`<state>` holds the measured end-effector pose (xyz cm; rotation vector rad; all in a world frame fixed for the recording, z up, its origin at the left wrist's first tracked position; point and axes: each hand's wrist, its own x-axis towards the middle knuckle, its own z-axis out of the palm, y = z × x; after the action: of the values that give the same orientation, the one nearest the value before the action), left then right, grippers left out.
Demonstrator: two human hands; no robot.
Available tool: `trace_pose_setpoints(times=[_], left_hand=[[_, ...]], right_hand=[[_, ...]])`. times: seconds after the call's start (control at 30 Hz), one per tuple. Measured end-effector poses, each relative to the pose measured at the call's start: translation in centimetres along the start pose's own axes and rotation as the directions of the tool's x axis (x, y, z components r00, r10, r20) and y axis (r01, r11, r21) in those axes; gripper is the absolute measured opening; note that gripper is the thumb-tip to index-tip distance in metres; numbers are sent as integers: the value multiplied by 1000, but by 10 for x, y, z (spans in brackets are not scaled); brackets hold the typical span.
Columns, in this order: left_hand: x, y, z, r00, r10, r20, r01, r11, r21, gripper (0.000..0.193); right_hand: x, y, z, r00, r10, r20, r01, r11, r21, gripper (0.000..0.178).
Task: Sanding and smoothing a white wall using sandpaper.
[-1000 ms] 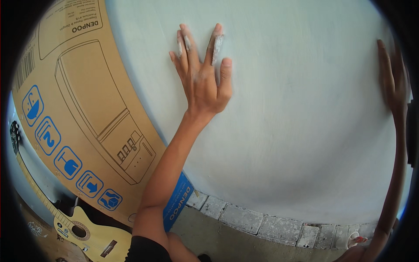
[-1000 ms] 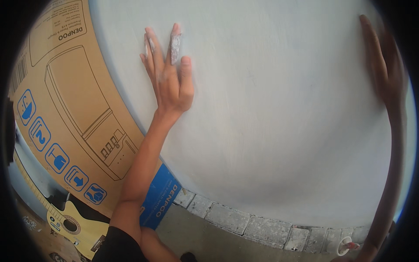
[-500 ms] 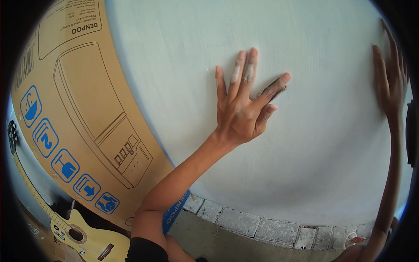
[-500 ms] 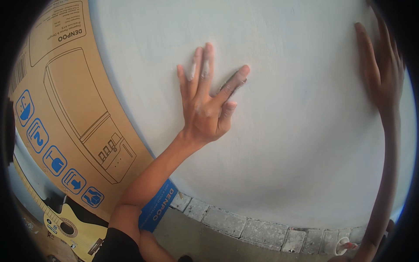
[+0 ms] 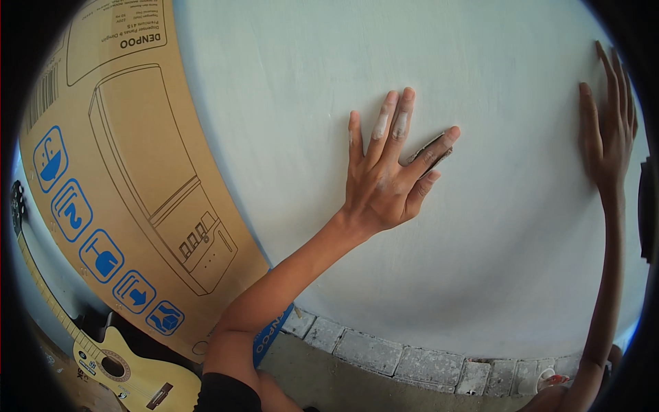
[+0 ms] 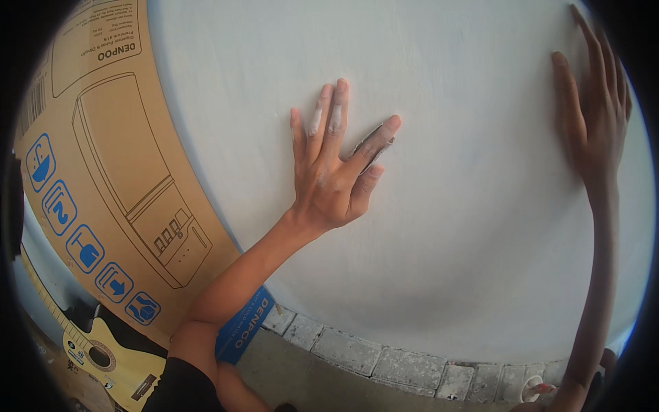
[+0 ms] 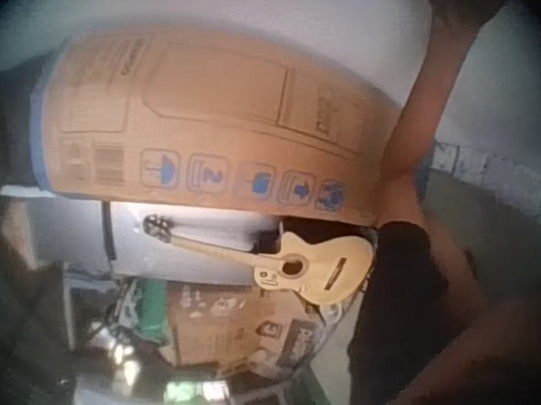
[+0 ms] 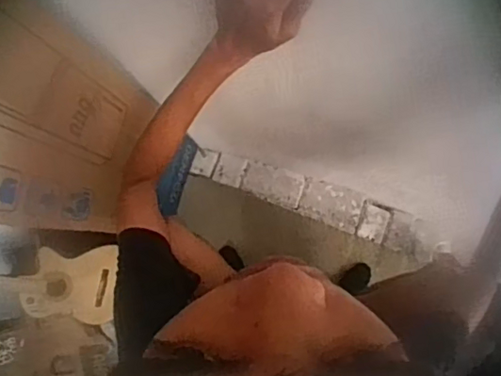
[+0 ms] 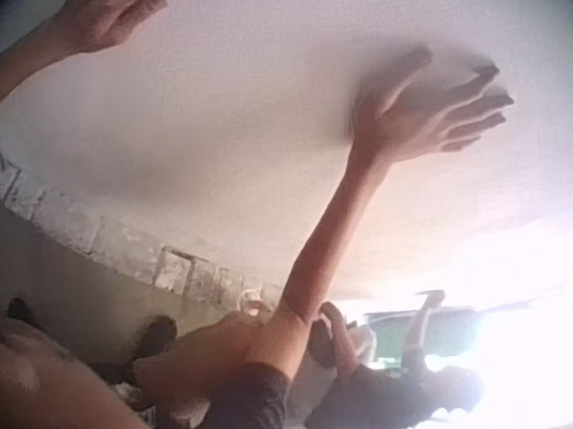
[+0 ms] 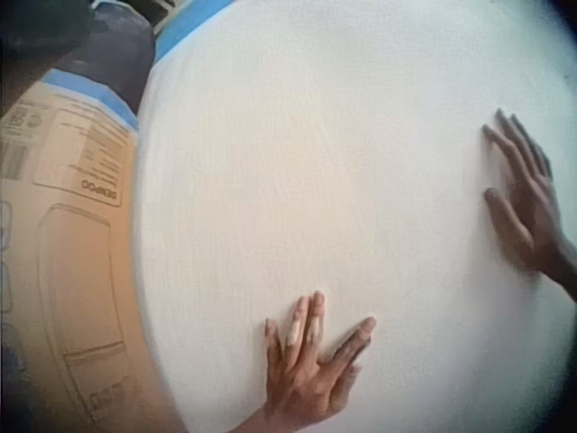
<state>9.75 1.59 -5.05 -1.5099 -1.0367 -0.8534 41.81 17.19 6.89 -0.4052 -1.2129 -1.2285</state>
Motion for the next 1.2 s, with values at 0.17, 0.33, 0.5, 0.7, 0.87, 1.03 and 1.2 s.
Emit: trace_pose_setpoints(times=[0.17,0.33,0.5,0.7,0.87,1.03,1.2], left_hand=[[1,2,0,1000,13,28,-13,999,32,50],[6,-35,-10,996,-84,-37,86,994,67,49],[9,-108,-36,937,-294,-192,306,951,36,54],[1,-118,-40,922,-353,-161,364,930,44,57],[0,-85,-28,942,-313,-120,322,945,60,56],[-2,-52,-17,985,-158,-68,164,982,90,52],[-8,-22,-9,990,26,138,-31,999,38,46]], right_hand=[[2,-3,0,1000,5,-5,-5,1000,12,61],[-2,-2,2,1000,20,-9,-20,999,26,61],[5,-12,-5,999,37,-2,-37,998,51,62],[12,-29,-28,919,260,297,-277,961,14,69],[10,-19,-9,997,71,24,-71,997,29,63],[-1,-20,-3,998,35,44,-38,998,50,68],[1,-28,-6,997,-62,54,56,992,116,69]])
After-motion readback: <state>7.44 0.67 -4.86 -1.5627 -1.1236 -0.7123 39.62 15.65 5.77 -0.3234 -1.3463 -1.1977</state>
